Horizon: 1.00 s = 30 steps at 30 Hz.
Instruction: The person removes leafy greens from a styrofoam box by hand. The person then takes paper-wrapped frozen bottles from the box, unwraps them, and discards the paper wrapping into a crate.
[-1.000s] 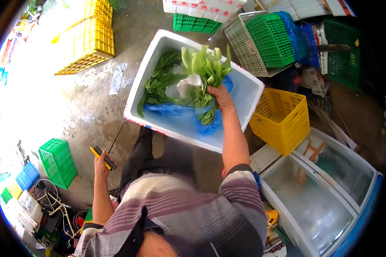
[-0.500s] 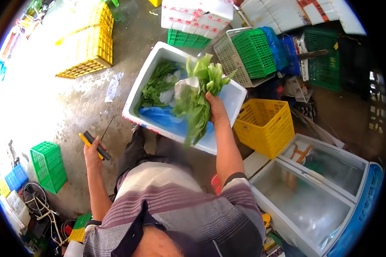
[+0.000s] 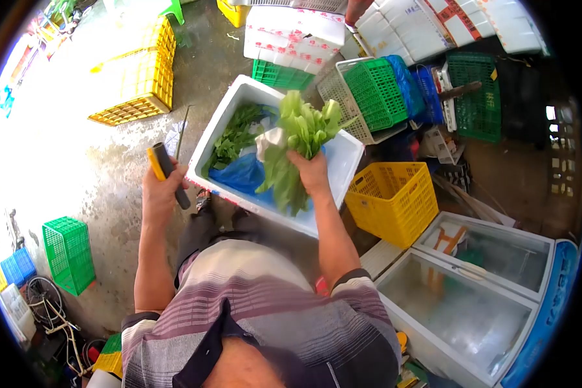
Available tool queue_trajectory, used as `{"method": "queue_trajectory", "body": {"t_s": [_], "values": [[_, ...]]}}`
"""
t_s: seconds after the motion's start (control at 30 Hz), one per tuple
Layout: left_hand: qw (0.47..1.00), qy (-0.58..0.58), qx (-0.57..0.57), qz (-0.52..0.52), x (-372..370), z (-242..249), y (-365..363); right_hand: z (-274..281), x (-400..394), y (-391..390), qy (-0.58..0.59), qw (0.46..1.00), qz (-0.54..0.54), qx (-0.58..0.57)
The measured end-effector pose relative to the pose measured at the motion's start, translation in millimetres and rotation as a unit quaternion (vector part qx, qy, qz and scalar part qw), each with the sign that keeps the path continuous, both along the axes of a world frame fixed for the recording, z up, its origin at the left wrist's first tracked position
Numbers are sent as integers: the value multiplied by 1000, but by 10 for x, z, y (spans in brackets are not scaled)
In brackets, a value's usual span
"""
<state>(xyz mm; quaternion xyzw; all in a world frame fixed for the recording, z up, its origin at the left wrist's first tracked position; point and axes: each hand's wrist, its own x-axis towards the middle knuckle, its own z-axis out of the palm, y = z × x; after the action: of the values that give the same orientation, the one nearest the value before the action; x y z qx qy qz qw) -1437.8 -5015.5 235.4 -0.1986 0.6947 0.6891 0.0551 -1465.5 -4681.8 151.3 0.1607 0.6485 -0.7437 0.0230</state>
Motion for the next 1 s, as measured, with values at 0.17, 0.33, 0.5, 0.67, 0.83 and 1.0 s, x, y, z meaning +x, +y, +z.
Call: {"method": "queue_trajectory", "body": {"t_s": [0.17, 0.33, 0.5, 0.67, 0.83, 1.0], "values": [[998, 4, 1, -61, -128, 3, 532, 48, 113, -110, -40, 999, 25, -6], [991, 21, -65, -111, -206, -424, 951, -51, 199, -180, -50, 994, 58, 82], [988, 17, -118, -99, -284, -599, 972, -50, 228, -195, -37, 994, 64, 78], [997, 26, 50, -48, -312, -239, 831, -312, 256, -47, -88, 996, 9, -24], [992, -8, -14, -123, -417, -298, 848, -524, 319, 224, -141, 989, -9, -31], [986, -1, -45, -163, -408, -413, 1181, -226, 355, 40, -70, 997, 18, -12]]}}
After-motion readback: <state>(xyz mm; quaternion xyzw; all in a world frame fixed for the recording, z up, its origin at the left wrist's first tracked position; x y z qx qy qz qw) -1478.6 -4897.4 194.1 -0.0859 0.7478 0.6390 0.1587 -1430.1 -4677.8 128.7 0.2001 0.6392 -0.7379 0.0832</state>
